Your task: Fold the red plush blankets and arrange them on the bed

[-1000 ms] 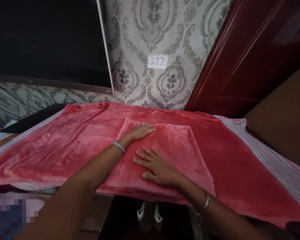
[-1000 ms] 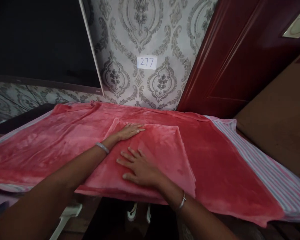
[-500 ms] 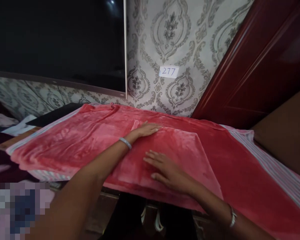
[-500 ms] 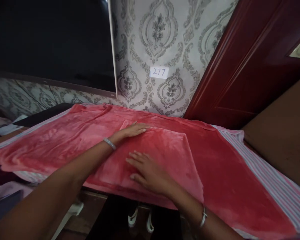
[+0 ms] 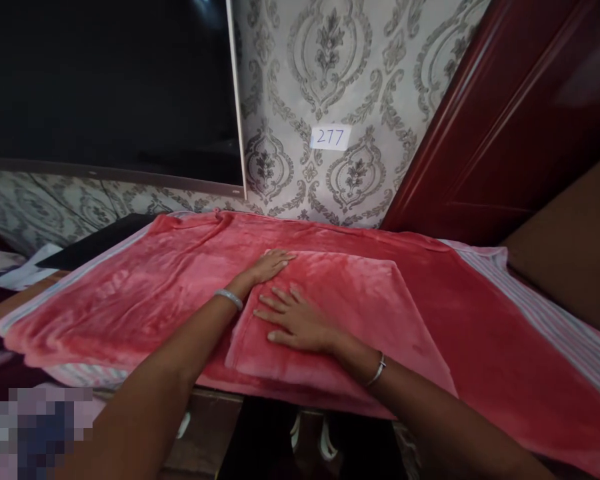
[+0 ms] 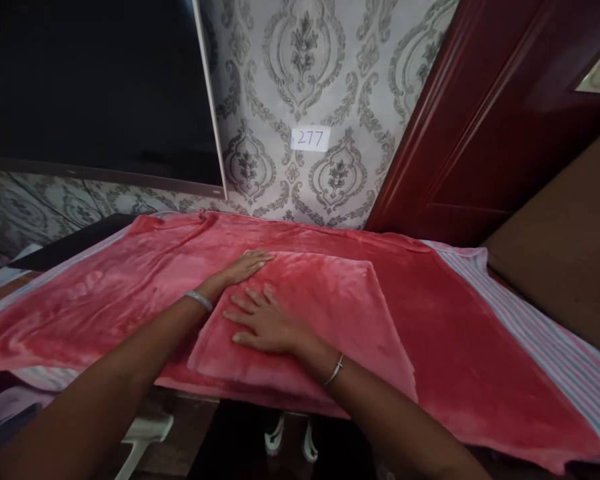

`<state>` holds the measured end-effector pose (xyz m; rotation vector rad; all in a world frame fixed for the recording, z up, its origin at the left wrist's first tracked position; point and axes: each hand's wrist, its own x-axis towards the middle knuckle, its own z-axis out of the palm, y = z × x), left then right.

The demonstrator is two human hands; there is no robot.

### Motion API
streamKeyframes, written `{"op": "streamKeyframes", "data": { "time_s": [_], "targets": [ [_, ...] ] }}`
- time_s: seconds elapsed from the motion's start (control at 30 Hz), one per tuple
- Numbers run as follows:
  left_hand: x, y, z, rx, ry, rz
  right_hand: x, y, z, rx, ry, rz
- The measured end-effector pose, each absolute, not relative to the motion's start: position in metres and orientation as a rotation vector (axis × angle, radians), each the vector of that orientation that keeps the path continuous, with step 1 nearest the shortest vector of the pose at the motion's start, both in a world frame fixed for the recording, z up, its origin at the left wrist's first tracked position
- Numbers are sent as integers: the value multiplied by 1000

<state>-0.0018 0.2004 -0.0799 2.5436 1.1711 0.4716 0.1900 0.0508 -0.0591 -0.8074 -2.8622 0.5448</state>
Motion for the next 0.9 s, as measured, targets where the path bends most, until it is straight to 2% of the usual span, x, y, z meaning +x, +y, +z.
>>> {"op": "streamKeyframes", "data": {
  "time_s": [0.23,0.4,0.5,0.6,0.67,0.8,0.9],
  "targets": [
    [-4,208,-82,2622,1224,488,201,-24,-50,-593,-2873,658],
    [2,202,-60,2677,1367,281,224,-54,-33,-493,-2813,753],
    [26,195,-39,2774,1365,324,256,-33,-25,-704,-2647,659],
    [68,187,-23,2833,1167,412,291,4,-25,-994,-2549,503],
    [98,185,-20,2818,1071,347,308,25,-30,-1155,-2529,447],
    [133,189,-35,2759,1063,134,319,39,-46,-1368,-2566,428],
    [135,197,-55,2773,1055,188,318,36,-54,-1379,-2580,437]
  ]
}}
